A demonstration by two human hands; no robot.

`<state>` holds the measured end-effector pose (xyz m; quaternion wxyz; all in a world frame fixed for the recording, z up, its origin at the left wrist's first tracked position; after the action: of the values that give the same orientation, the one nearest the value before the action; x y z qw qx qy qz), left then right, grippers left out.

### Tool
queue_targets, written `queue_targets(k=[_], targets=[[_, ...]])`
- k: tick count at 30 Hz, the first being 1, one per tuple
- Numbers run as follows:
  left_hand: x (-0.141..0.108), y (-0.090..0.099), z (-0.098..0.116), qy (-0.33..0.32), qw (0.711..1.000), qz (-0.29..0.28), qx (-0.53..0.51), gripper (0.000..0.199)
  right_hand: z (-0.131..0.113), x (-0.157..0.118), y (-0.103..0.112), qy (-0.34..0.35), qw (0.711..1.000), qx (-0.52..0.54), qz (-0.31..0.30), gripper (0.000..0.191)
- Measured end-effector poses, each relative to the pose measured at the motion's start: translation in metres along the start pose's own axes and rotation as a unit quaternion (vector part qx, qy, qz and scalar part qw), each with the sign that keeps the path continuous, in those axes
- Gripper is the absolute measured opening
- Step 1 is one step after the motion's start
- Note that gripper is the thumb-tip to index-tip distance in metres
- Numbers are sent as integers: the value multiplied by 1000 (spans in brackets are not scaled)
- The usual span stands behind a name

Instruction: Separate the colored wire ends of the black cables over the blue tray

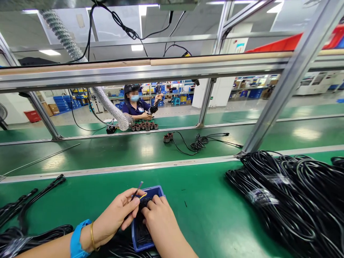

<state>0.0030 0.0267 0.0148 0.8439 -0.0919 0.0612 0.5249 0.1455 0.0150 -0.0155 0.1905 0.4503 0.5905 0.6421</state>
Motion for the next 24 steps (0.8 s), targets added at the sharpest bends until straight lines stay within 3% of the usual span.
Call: queue_targets(k=[3, 10, 16, 20, 24], targets=[[0, 1, 0, 17, 1000, 0, -10, 43, 0, -1, -2, -10, 1000, -6, -2, 14], [-2, -2, 3, 6, 1000, -3, -8, 36, 4, -9, 21, -58, 991, 105, 54, 21], [-3, 0, 8, 4, 1000, 5, 7, 24, 1, -10, 37, -71, 938, 303, 154, 18], [-3, 2, 9, 8, 1000, 1, 1, 21, 7, -12, 43, -114, 912, 340, 201, 16], [-4, 2, 9, 10, 1000, -1, -1, 20, 9, -14, 44, -117, 908, 344, 207, 16]])
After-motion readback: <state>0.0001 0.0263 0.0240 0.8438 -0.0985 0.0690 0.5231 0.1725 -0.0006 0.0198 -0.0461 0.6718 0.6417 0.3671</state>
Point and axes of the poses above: each hand's wrist, its own x-axis towards the middle knuckle, its own y-axis out of the back of the hand, z = x × y, the point moved 2 cm from there along x, towards the middle knuckle, and after that the axes turned 3 degrees about y, right-handed, at the moved point
